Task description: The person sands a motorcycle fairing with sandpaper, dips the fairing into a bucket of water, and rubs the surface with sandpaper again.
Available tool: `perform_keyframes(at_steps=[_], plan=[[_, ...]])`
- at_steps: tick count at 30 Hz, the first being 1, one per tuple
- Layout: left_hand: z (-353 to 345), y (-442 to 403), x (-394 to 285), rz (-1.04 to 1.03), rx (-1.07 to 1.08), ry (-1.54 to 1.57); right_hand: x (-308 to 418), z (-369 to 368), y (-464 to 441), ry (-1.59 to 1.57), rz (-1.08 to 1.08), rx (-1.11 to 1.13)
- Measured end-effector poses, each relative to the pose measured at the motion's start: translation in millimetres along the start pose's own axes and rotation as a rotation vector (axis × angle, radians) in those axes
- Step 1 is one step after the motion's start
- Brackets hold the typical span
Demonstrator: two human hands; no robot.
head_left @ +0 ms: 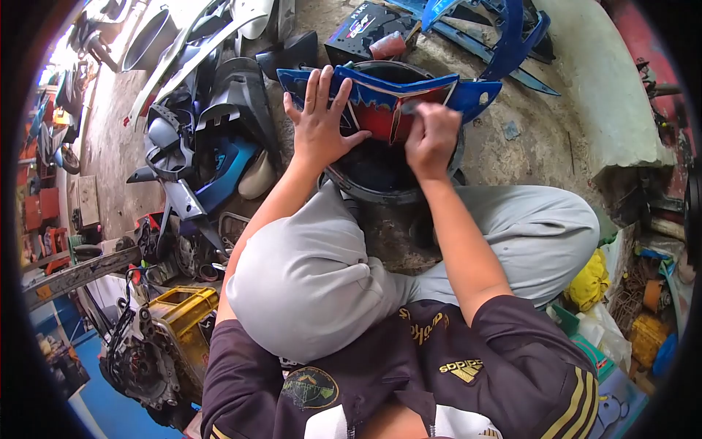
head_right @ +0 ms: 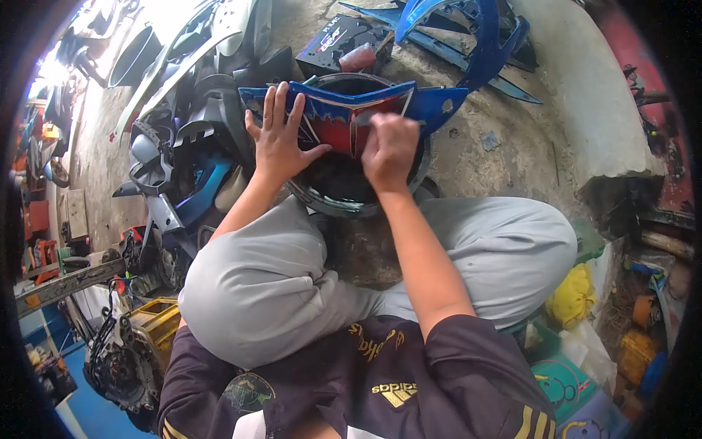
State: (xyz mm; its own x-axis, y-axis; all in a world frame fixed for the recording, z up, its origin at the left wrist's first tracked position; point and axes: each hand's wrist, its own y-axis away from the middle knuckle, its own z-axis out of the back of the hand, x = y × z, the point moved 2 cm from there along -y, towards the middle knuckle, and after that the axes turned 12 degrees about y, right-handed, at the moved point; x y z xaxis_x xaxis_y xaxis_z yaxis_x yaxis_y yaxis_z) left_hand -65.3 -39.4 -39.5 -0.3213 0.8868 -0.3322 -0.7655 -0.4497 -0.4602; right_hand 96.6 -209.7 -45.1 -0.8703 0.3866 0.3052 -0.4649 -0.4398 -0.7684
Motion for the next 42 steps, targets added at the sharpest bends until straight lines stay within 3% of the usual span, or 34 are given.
perform_keyframes(at_steps=[3, 7, 8, 9, 13, 17, 21, 25, 26, 32, 37, 42], plan=[[3.1, 5.7, 0.6, -0.008, 0.022, -0.035, -24.3, 5.0, -38.1, 0.036, -0.217, -0.081], [0.1, 4.0, 0.2, -0.015, 0.010, -0.023, -21.2, -2.9, -19.5, -0.117, -0.400, -0.031], [-0.5, 3.4, 0.3, -0.015, 0.009, -0.021, -20.4, -1.4, -7.2, 0.016, -0.270, -0.090], [-0.9, 2.8, 0.2, -0.017, 0.008, -0.017, -12.8, 0.6, 9.5, -0.064, -0.392, 0.026], [0.0, 0.8, -0.3, -0.024, 0.003, -0.009, -19.2, 0.2, -13.1, -0.032, -0.264, -0.109], [-0.3, 5.0, 1.1, -0.036, 0.008, -0.006, -27.6, 5.0, -52.2, -0.056, -0.301, -0.101], [-2.1, 3.1, 0.3, -0.009, 0.021, -0.013, -15.5, -0.7, 5.9, -0.123, -0.245, -0.088], [-1.6, 3.6, 0.4, -0.016, 0.023, -0.020, -23.9, 0.8, -18.8, -0.077, -0.219, -0.109], [-1.9, 8.0, 0.9, -0.022, 0.022, -0.018, -21.3, 7.4, -32.6, -0.093, -0.318, -0.077], [-2.5, 3.5, 0.1, -0.021, 0.005, -0.012, -20.5, 1.4, -5.0, -0.085, -0.235, -0.100], [0.1, 3.8, -1.3, -0.018, 0.030, -0.045, -24.6, 8.5, -43.1, -0.067, -0.187, -0.107], [-1.4, 2.7, 0.7, -0.016, 0.013, -0.010, -11.9, -1.0, 7.2, -0.072, -0.145, -0.028]])
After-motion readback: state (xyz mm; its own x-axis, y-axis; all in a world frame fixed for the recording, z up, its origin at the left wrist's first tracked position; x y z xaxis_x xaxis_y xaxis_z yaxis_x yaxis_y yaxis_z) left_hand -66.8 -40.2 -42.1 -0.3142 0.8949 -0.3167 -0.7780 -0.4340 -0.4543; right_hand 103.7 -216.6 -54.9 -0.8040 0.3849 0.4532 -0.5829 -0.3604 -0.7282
